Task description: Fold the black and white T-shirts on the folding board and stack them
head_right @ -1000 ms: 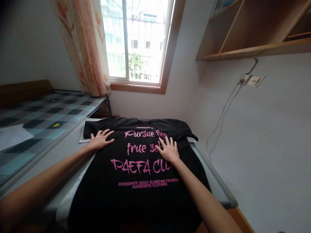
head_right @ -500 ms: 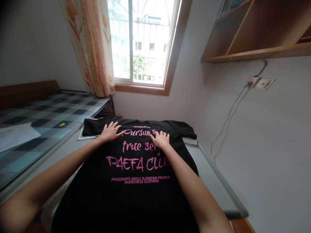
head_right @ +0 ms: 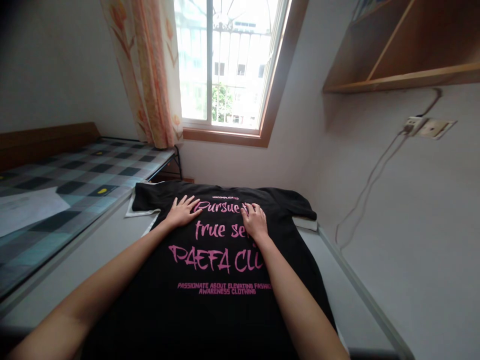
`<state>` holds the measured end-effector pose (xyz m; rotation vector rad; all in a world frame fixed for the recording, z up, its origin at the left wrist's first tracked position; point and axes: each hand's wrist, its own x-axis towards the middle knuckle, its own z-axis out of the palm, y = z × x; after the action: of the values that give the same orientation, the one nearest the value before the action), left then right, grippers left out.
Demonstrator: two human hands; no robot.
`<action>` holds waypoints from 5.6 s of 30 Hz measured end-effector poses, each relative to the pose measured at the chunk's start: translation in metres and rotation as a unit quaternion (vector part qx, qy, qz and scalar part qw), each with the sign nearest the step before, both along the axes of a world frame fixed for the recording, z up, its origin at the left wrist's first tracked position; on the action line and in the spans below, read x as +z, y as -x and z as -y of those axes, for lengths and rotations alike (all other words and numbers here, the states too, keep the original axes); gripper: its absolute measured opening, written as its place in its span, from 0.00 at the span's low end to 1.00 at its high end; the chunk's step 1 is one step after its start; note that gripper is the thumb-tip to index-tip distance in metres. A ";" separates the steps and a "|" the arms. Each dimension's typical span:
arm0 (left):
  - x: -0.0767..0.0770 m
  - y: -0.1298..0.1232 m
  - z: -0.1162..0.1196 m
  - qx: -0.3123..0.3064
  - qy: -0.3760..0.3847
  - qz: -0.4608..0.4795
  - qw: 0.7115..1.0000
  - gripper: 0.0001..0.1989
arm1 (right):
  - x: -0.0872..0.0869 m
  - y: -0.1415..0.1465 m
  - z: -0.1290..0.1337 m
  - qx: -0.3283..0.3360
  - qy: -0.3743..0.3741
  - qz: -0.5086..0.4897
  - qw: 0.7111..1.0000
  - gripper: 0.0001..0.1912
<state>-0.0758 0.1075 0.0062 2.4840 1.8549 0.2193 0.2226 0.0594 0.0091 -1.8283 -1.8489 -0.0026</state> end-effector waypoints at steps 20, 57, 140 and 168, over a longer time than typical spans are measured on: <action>0.002 -0.001 0.006 -0.005 -0.008 -0.001 1.000 0.33 | 0.034 -0.059 0.023 0.068 0.034 0.117 0.990 0.24; 0.039 -0.006 0.046 -0.015 0.035 -0.023 0.999 0.35 | 0.017 0.001 0.042 -0.032 0.150 0.118 0.981 0.34; -0.001 0.035 0.090 0.081 -0.006 -0.043 0.996 0.37 | 0.004 -0.088 -0.051 0.140 0.173 0.173 0.960 0.36; -0.004 0.027 0.134 0.005 0.025 -0.019 1.000 0.39 | 0.009 -0.098 0.001 0.126 0.185 0.193 0.955 0.34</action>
<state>-0.1029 -0.0264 0.0024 2.4634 1.8643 0.1265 0.3208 0.0586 0.0181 -1.9212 -2.4908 0.0902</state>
